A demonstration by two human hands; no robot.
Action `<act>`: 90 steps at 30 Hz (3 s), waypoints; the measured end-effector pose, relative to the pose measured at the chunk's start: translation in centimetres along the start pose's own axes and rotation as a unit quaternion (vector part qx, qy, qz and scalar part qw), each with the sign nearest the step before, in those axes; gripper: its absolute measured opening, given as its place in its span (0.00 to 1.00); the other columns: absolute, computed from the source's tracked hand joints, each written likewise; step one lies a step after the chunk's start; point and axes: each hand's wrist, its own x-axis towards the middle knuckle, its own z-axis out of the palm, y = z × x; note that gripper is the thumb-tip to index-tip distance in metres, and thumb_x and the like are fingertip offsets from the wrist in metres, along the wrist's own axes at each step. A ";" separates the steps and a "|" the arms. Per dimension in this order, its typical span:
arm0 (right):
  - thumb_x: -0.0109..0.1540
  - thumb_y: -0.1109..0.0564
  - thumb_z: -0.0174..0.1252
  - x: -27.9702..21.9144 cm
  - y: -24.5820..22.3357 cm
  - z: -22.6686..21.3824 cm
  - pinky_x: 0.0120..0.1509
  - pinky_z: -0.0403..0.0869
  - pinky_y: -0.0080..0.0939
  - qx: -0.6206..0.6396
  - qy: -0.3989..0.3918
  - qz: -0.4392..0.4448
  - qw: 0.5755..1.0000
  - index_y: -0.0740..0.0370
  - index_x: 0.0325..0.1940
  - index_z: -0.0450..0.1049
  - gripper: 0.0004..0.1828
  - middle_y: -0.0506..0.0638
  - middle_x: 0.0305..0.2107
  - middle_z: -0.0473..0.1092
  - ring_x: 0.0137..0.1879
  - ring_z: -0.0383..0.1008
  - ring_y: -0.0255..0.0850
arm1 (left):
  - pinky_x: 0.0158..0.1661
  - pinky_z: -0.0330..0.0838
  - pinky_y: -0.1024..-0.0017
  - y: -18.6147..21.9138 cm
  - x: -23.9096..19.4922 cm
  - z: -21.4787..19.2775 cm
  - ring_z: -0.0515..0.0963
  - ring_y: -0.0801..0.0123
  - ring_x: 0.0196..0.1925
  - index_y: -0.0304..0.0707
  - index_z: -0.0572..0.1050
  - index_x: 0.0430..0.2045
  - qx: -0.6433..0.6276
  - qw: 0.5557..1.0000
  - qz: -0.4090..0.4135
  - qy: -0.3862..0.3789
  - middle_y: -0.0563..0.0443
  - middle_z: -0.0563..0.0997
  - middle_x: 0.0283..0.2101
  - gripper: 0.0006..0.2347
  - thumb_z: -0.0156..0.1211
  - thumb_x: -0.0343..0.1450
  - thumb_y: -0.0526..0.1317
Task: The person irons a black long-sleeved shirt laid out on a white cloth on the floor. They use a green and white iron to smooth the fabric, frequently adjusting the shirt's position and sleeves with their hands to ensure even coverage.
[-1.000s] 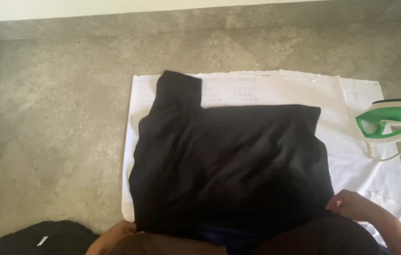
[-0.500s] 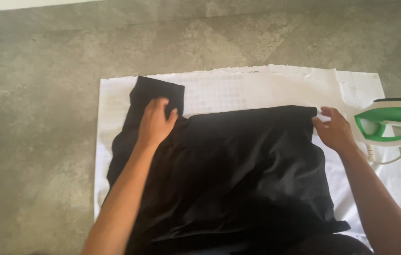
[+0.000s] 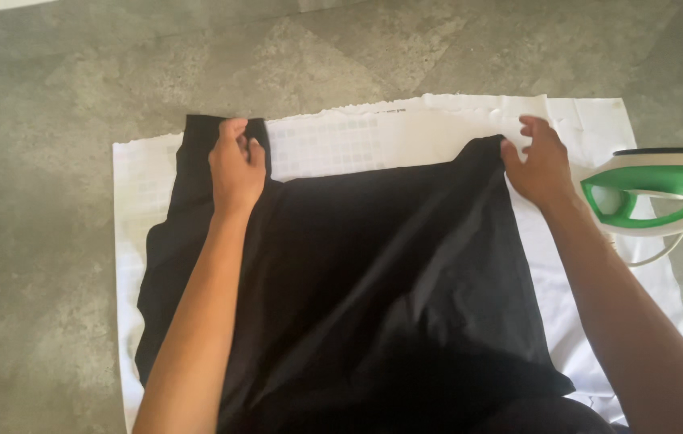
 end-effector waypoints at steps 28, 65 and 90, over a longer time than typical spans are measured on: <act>0.63 0.33 0.59 -26.1 8.5 -6.6 0.37 0.68 0.44 -0.132 -0.218 0.240 0.937 0.61 0.20 0.66 0.32 0.53 0.17 0.70 0.27 0.73 0.46 | 0.32 0.57 0.70 -20.0 -35.2 -21.6 0.62 0.70 0.22 0.44 0.56 0.16 0.096 0.917 -0.316 -0.223 0.56 0.57 0.19 0.24 0.62 0.72 0.57; 0.63 0.42 0.56 -11.5 -3.7 0.1 0.70 0.55 0.81 -0.068 -0.122 0.088 0.986 0.56 0.74 0.62 0.36 0.62 0.75 0.46 0.79 0.44 0.68 | 0.51 0.70 0.50 -10.7 -4.3 0.9 0.75 0.46 0.56 0.37 0.72 0.52 0.170 0.974 0.052 0.138 0.40 0.76 0.52 0.13 0.58 0.74 0.39; 0.71 0.33 0.38 -15.8 0.2 0.8 0.82 0.54 0.70 -0.228 -0.100 -0.091 0.964 0.54 0.85 0.49 0.41 0.56 0.82 0.44 0.84 0.43 0.63 | 0.67 0.44 0.22 -8.1 -13.3 -3.7 0.50 0.36 0.80 0.54 0.52 0.78 0.320 0.940 -0.013 -0.121 0.42 0.49 0.81 0.32 0.46 0.76 0.59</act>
